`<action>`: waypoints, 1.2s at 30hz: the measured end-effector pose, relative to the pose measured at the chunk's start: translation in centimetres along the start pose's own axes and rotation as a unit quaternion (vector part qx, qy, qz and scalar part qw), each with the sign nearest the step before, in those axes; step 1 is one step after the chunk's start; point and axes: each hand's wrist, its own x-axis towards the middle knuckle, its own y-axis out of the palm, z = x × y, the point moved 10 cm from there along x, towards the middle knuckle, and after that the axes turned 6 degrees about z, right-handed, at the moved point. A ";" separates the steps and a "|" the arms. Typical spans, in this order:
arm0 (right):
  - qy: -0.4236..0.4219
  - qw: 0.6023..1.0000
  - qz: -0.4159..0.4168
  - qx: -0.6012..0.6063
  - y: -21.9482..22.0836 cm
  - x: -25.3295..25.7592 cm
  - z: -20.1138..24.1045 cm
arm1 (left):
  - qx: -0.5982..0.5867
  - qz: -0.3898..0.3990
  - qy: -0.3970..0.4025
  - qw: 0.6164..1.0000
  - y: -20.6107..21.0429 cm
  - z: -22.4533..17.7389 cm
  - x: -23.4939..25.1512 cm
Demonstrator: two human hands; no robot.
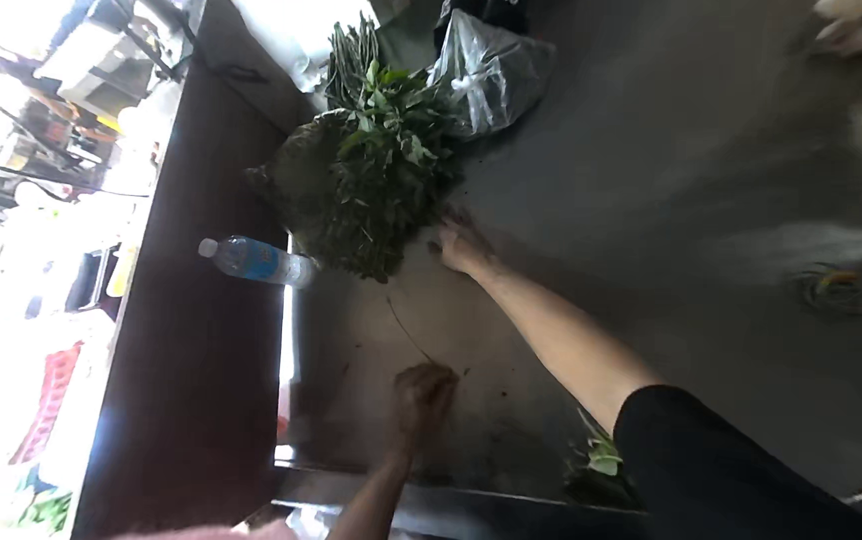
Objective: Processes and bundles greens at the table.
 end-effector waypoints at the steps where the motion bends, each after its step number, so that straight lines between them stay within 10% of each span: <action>1: -0.044 0.999 0.005 -0.012 1.1 -0.8 1.9 | -0.007 -0.009 -0.015 1.000 -0.7 0.6 -1.1; 8: -0.236 0.936 0.254 0.068 9.6 -15.0 12.8 | 0.109 -0.040 -0.299 0.947 -8.6 15.1 -4.3; 13: -0.226 0.830 0.473 0.191 9.4 -23.5 16.6 | 0.040 -0.021 -0.282 0.958 -4.7 12.1 -5.6; 18: -0.207 0.940 0.221 0.158 7.0 -18.4 13.9 | -0.067 0.099 -0.144 0.982 2.3 -0.2 -11.1; 21: -0.263 0.940 0.218 0.018 9.6 -20.3 11.9 | -0.085 0.054 0.001 0.995 0.6 -4.2 -13.3; 24: -0.316 0.898 0.307 0.021 10.7 -28.0 11.8 | 0.048 -0.033 -0.133 0.989 -3.7 0.2 -14.8; 28: -0.246 0.875 0.394 0.133 7.3 -34.6 10.7 | 0.105 0.082 -0.363 0.922 -3.6 7.2 -15.6; 32: -0.092 0.974 0.149 0.147 -2.2 -33.7 5.0 | 0.048 0.135 -0.368 0.919 -1.8 3.7 -13.3; 36: 0.140 0.990 0.020 -0.005 -8.8 -37.6 -7.5 | 0.006 0.128 -0.315 0.940 1.9 -0.9 -11.6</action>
